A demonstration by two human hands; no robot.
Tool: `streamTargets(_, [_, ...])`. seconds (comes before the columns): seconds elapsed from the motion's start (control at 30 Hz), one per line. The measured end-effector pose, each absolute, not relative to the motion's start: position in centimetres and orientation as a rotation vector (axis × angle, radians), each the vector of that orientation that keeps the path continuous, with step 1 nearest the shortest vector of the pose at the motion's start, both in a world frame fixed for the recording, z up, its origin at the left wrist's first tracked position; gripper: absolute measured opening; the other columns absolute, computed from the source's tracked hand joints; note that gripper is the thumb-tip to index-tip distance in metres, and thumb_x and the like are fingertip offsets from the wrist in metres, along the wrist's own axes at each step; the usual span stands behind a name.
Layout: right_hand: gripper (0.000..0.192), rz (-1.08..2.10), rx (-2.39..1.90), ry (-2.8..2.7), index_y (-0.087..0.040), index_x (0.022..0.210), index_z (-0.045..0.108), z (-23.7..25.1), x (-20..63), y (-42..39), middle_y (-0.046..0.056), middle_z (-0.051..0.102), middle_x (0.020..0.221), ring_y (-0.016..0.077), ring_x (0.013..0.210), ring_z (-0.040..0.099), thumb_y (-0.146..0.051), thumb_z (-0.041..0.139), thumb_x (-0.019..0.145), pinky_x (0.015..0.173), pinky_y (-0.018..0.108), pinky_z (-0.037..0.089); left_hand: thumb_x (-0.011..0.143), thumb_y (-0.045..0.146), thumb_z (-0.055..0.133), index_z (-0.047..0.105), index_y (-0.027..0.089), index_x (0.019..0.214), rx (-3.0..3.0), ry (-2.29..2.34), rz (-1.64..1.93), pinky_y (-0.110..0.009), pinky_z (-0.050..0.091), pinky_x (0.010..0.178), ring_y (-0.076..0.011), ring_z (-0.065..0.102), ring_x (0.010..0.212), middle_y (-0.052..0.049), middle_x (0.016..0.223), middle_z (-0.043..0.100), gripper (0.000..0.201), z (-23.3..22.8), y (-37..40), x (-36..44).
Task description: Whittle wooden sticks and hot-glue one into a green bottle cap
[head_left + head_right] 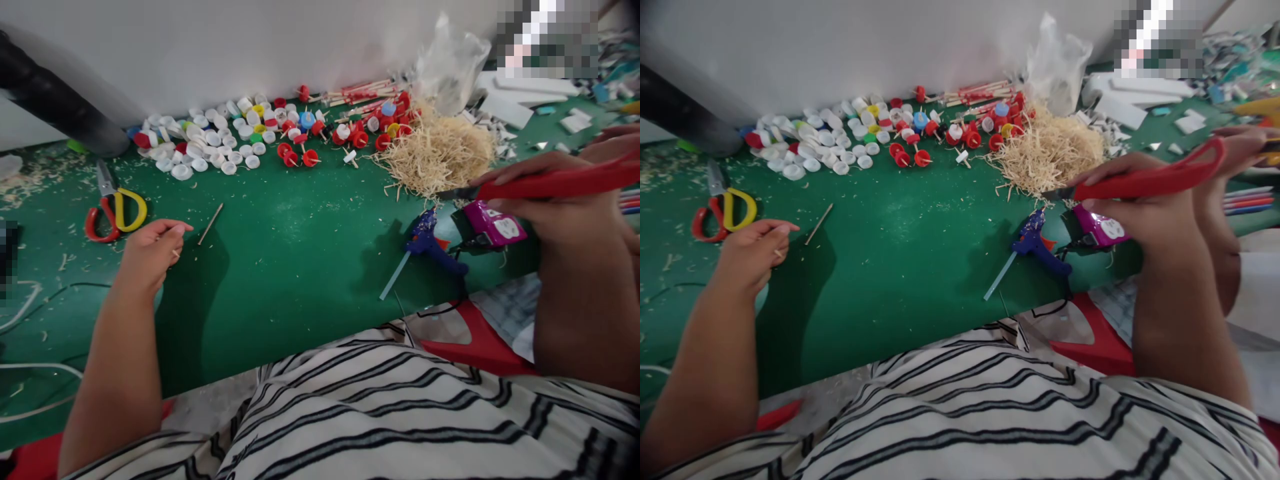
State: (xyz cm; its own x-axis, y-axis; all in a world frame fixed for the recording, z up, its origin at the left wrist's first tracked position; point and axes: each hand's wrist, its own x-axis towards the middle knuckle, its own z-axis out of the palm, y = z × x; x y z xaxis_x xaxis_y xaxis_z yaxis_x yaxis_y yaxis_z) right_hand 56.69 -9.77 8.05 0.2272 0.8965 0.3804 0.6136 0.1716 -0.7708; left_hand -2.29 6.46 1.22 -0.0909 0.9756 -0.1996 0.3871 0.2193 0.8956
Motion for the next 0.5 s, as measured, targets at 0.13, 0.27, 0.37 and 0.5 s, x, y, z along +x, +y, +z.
streamTargets(0.13, [0.030, 0.472, -1.351, -1.560, -0.027, 0.098, 0.081, 8.4, 53.2, -10.8, 0.011, 0.085, 0.108, 0.0272, 0.099, 0.080, -0.027, 0.098, 0.073, 0.085, 0.039, 0.064, 0.083, 0.022, 0.071, 0.073, 0.015, 0.100, 1.328, 1.609, 0.846, -0.018, 0.023, 0.047, -0.0061, 0.033, 0.051, 0.007, 0.060, 0.042, 0.018, 1.2, 6.4, -2.5])
streamTargets(0.27, [0.030, 0.656, -1.255, -1.681, -0.030, 0.108, 0.079, 7.2, 49.7, -11.1, 0.008, 0.084, 0.114, 0.0265, 0.105, 0.080, -0.018, 0.089, 0.082, 0.090, 0.040, 0.065, 0.083, 0.022, 0.070, 0.071, 0.014, 0.100, 1.313, 1.594, 0.841, -0.018, 0.021, 0.047, -0.0059, 0.030, 0.051, 0.008, 0.060, 0.040, 0.019, 1.4, 6.3, -2.3])
streamTargets(0.37, [0.036, 0.690, -1.197, -1.854, -0.034, 0.119, 0.077, 6.0, 47.0, -10.7, 0.005, 0.082, 0.121, 0.0256, 0.112, 0.079, -0.016, 0.083, 0.088, 0.097, 0.041, 0.065, 0.084, 0.024, 0.069, 0.070, 0.013, 0.100, 1.317, 1.595, 0.833, -0.019, 0.020, 0.047, -0.0058, 0.030, 0.050, 0.008, 0.060, 0.040, 0.020, 1.7, 6.2, -2.0])
streamTargets(0.5, [0.044, 0.603, -1.075, -2.109, -0.041, 0.129, 0.075, 4.9, 44.2, -8.8, 0.001, 0.079, 0.131, 0.0247, 0.116, 0.078, -0.016, 0.078, 0.093, 0.100, 0.043, 0.066, 0.085, 0.028, 0.068, 0.070, 0.014, 0.101, 1.350, 1.623, 0.819, -0.019, 0.022, 0.047, -0.0062, 0.033, 0.050, 0.007, 0.061, 0.042, 0.022, 1.8, 6.1, -1.9])
